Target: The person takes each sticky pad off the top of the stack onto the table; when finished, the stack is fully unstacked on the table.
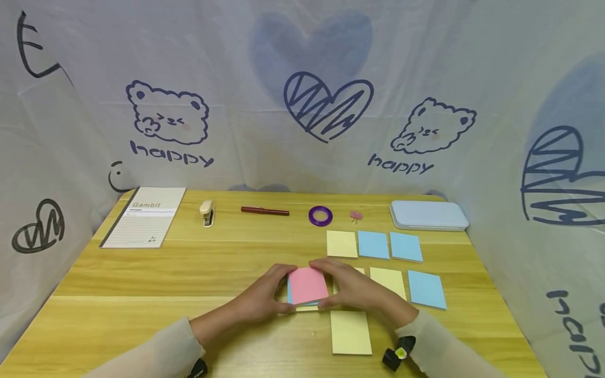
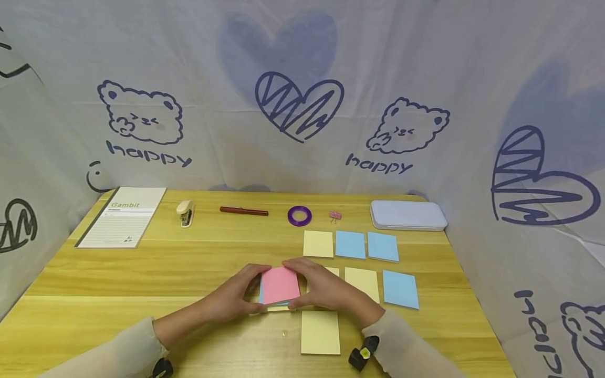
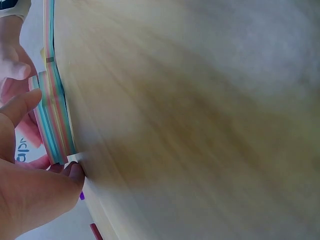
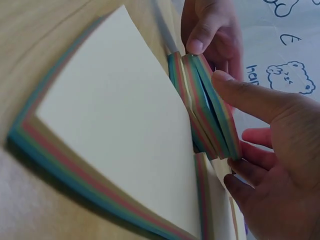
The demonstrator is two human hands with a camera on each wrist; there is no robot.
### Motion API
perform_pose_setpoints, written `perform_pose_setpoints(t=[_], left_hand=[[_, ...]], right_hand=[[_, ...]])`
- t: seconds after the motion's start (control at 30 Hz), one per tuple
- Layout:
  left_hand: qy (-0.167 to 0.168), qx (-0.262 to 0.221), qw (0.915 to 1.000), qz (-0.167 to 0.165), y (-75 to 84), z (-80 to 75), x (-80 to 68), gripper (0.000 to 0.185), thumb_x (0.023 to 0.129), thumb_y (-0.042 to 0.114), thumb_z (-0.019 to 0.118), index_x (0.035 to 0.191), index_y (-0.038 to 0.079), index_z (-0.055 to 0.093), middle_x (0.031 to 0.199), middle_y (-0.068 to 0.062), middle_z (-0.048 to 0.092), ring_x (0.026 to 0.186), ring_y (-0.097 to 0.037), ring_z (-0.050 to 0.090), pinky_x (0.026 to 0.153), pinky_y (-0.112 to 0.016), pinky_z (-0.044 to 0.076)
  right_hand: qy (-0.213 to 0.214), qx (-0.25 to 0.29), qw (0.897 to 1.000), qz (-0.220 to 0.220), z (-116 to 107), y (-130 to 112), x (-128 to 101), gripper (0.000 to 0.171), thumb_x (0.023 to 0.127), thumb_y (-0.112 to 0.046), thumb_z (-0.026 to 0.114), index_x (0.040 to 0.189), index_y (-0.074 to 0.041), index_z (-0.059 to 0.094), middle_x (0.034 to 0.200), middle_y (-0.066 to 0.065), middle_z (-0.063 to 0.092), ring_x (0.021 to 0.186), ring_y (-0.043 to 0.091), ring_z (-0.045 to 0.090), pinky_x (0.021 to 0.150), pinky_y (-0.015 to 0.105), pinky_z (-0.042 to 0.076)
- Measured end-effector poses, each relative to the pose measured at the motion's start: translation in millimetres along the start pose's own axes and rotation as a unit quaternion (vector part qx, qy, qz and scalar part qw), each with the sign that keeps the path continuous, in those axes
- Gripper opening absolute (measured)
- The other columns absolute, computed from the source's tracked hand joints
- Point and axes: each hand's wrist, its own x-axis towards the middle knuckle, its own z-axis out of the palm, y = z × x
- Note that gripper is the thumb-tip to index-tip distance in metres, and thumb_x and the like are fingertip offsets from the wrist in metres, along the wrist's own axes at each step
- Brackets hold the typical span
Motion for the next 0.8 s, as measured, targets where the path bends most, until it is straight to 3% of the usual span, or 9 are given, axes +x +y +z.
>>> perform_pose_setpoints(t=[0.3, 0.8], left_hand=[[-0.001, 0.0, 1.0, -0.004, 0.2, -0.8, 0.2, 0.083, 0.086, 0.012, 0.084, 0.154, 0.001, 0.038, 0.151, -0.016, 0.046, 0.144, -0.035, 0.043, 0.119, -0.053, 0.035], [0.001, 0.007, 0.9999, -0.01, 3.3, -0.7, 0.2, 0.083, 0.086, 0.009, 0.084, 0.154, 0.001, 0.038, 0.149, -0.017, 0.047, 0.143, -0.036, 0.043, 0.119, -0.053, 0.035]], right_hand=[[0.012, -0.011, 0.999, -0.028, 4.7, 3.4, 2.5, 0.086, 0.081, -0.032, 0.089, 0.153, -0.009, 0.048, 0.15, 0.006, 0.053, 0.139, 0.027, 0.05, 0.115, 0.05, 0.043], [0.024, -0.024, 0.999, -0.038, 4.4, -0.2, 2.0, 0.082, 0.082, -0.031, 0.089, 0.151, -0.008, 0.05, 0.149, 0.006, 0.054, 0.137, 0.028, 0.052, 0.113, 0.049, 0.045]])
